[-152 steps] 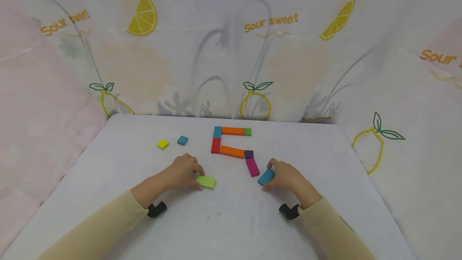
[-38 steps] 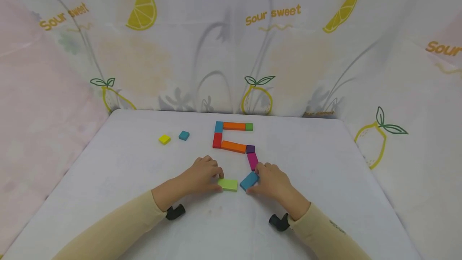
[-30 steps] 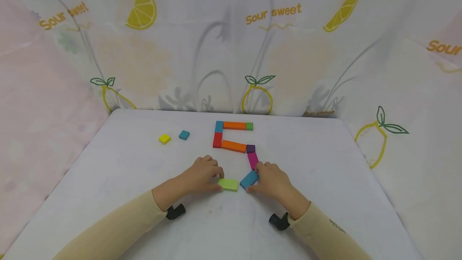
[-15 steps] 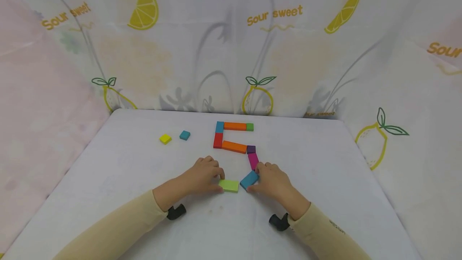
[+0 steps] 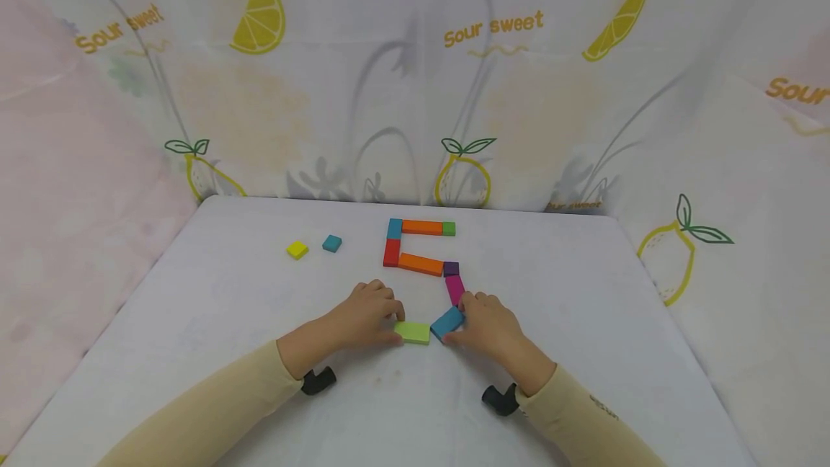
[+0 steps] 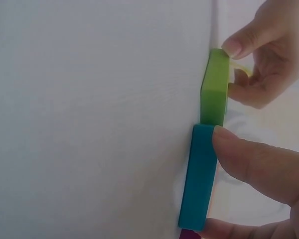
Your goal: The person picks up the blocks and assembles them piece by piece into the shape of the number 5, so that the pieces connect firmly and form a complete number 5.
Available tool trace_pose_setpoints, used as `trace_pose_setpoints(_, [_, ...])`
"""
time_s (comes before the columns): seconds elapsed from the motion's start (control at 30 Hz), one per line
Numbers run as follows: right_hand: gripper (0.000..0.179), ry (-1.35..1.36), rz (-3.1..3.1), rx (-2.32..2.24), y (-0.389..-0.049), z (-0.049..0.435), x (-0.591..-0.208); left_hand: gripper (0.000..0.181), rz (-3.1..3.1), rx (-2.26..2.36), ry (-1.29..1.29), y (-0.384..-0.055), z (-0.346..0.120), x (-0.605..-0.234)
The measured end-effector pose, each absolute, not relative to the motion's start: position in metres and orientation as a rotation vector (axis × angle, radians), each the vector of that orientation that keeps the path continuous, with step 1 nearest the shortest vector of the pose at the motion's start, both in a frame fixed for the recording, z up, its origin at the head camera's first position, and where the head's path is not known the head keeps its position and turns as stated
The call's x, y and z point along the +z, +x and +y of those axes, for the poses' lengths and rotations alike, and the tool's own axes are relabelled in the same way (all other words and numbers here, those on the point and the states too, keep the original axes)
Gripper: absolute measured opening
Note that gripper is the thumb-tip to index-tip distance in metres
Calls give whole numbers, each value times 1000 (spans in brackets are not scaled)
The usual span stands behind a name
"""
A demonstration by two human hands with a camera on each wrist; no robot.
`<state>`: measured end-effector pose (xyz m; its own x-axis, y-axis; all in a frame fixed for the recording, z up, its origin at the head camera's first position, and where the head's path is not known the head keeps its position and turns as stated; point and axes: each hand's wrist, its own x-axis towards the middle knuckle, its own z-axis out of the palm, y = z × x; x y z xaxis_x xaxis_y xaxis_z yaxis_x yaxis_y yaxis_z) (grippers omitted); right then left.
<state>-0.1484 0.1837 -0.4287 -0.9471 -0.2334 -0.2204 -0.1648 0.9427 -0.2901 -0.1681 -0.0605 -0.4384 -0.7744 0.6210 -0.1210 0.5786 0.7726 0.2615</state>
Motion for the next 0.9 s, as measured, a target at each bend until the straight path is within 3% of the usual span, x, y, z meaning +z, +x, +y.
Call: trace_pose_setpoints(0.9, [56,-267,2864,-372,-147,178,-429,32,2783,299,958,-168,-63,-437])
